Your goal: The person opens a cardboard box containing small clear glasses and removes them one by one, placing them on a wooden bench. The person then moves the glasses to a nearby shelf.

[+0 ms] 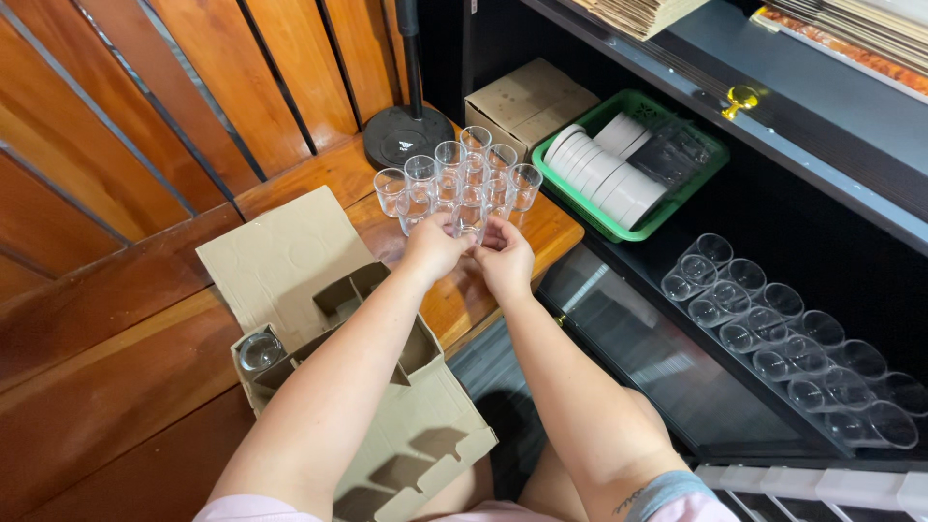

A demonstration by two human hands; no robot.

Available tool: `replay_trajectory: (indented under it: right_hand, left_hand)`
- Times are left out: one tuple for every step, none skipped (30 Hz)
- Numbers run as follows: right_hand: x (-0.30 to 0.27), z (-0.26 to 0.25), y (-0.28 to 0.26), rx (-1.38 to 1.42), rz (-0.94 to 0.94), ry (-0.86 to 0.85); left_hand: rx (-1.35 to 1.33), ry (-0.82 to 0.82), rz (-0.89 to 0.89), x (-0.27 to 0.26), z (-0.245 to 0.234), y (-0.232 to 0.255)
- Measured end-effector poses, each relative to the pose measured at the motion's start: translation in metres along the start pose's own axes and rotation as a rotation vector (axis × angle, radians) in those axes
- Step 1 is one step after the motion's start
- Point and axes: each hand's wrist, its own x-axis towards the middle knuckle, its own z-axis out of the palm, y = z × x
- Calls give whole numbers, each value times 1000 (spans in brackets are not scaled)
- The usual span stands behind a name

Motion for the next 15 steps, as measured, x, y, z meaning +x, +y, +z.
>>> replay_trajectory:
  right_hand:
    - [0,1,0,2,-6,7]
    - [1,3,1,5,-13,15]
    - [2,4,0,4,-14,14]
    - [2,5,-1,-3,-2,21]
    - [3,6,-1,-10,11,29]
    - [5,5,-1,-11,12,29]
    - [7,5,-1,-23,10,33]
    - [9,5,-1,-36,9,36]
    - [9,5,-2,-37,10,36]
    - [9,5,-2,-41,12,40]
    - [9,5,-3,-46,13,43]
    - [9,6,-3,-47,14,43]
    - [9,6,-3,-49,12,46]
    - [9,6,-4,-50,9,50]
    - [10,6,-3,-51,10,50]
  left_hand:
    - [-25,-6,-2,1,1,-1]
    - [-49,-11,-3,3,1,-1]
    - [-50,-10,-3,4,1,-1]
    - [-55,-15,-10,6,1,-1]
    - [-61,-21,-16,7,1,0]
    - [-62,-22,-17,7,1,1]
    - [-66,-18,-16,7,2,3]
    - [-70,-13,-15,8,2,4]
    - [-71,-14,-16,8,2,4]
    - [-75,-12,-13,9,3,4]
    - [-78,-10,-10,9,4,4]
    - [-79,-11,-11,8,4,5]
    - [-93,-11,-11,7,5,5]
    - [-106,-11,-9,7,6,5]
    - [-106,-12,-10,7,7,7]
